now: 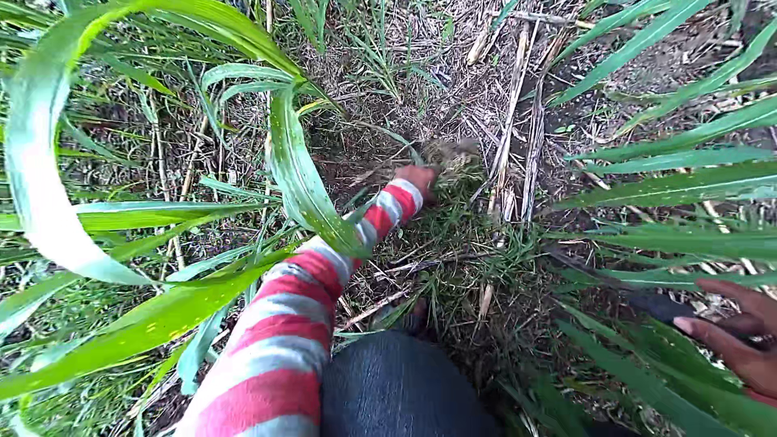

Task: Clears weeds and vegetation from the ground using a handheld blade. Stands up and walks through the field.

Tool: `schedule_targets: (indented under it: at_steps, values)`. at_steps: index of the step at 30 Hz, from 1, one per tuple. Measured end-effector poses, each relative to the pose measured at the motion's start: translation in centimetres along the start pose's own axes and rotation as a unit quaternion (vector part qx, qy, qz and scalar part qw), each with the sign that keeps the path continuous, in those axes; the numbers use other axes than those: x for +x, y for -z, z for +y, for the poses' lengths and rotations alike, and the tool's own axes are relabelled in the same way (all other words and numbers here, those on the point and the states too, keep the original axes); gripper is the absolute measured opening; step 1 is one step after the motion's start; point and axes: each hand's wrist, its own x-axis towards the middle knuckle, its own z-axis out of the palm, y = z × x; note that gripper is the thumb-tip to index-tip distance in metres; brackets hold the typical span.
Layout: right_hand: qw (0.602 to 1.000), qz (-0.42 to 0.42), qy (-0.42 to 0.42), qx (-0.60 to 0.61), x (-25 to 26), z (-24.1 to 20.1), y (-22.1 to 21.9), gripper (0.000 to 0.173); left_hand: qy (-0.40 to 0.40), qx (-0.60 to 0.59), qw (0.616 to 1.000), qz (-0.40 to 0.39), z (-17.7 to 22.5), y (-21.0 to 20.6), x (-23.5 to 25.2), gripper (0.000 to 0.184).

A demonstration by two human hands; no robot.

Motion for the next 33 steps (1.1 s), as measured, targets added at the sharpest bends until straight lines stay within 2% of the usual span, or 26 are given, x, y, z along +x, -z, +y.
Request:
schedule_targets:
  at_steps: [2,4,6,8,10,12,14,16,20,22,24,26,28,29,30,31,32,33]
  values:
    - [0.999,-0.013,0.034,-0.017,-0.7,0.6,-0.8,0.059,-0.041,0.073,0.993,0.084,0.3,1.6,3.8,0.060]
    - [0.998,-0.034,0.040,-0.024,-2.0,1.7,-2.8,0.059,-0.037,0.179,0.975,0.130,-1.3,4.2,7.6,0.047]
    - [0.998,-0.045,0.018,-0.032,-3.7,3.8,-6.0,0.064,0.017,0.232,0.965,0.118,-3.6,7.2,10.0,0.035]
    - [0.995,-0.064,-0.069,-0.040,-5.6,4.9,-8.8,0.060,0.079,0.252,0.960,0.089,-6.2,8.7,11.2,0.033]
    - [0.990,-0.026,-0.118,-0.075,-6.9,6.0,-11.3,0.048,0.119,0.247,0.959,0.078,-7.8,9.0,11.6,0.035]
    - [0.993,0.013,-0.099,-0.062,-8.1,6.5,-11.9,0.046,0.147,0.248,0.956,0.049,-8.1,8.4,11.2,0.033]
    - [0.995,0.046,-0.066,0.055,-9.4,3.9,-10.5,0.048,0.161,0.225,0.961,0.032,-7.6,6.7,10.4,0.031]
    - [0.980,0.110,0.013,0.167,-8.7,2.4,-10.7,0.048,0.156,0.166,0.973,0.046,-6.1,5.4,8.6,0.035]
    - [0.928,0.100,0.104,0.344,0.2,-3.7,-13.2,0.053,0.159,0.042,0.980,0.109,-3.7,3.4,5.0,0.052]
    - [0.892,0.022,0.065,0.446,5.4,-9.4,-12.9,0.044,0.196,0.029,0.974,0.106,-3.2,3.2,4.0,0.061]
    - [0.840,-0.025,0.005,0.541,9.8,-14.7,-12.4,0.035,0.240,0.042,0.968,0.067,-3.4,3.2,2.7,0.054]
    - [0.768,-0.021,-0.018,0.640,13.3,-18.5,-12.8,0.035,0.234,0.050,0.970,0.048,-4.2,3.3,1.1,0.040]
    - [0.727,0.008,0.000,0.687,16.0,-21.2,-14.1,0.040,0.214,0.059,0.974,0.038,-4.5,3.8,-0.2,0.039]
    - [0.739,0.017,0.005,0.673,17.0,-22.1,-15.1,0.043,0.209,0.058,0.975,0.040,-4.4,4.1,-0.5,0.039]
    - [0.782,0.007,-0.003,0.623,17.7,-22.5,-16.1,0.049,0.206,0.053,0.976,0.043,-4.2,4.4,-0.8,0.038]
    - [0.835,-0.030,-0.016,0.550,18.0,-22.5,-17.0,0.055,0.203,0.045,0.977,0.043,-4.1,4.7,-1.0,0.036]
    - [0.870,-0.074,-0.028,0.486,18.2,-22.1,-17.5,0.058,0.199,0.038,0.978,0.041,-4.0,5.2,-1.1,0.035]
    - [0.886,-0.104,-0.040,0.450,18.0,-21.4,-17.6,0.058,0.195,0.030,0.980,0.041,-4.0,5.4,-1.2,0.036]
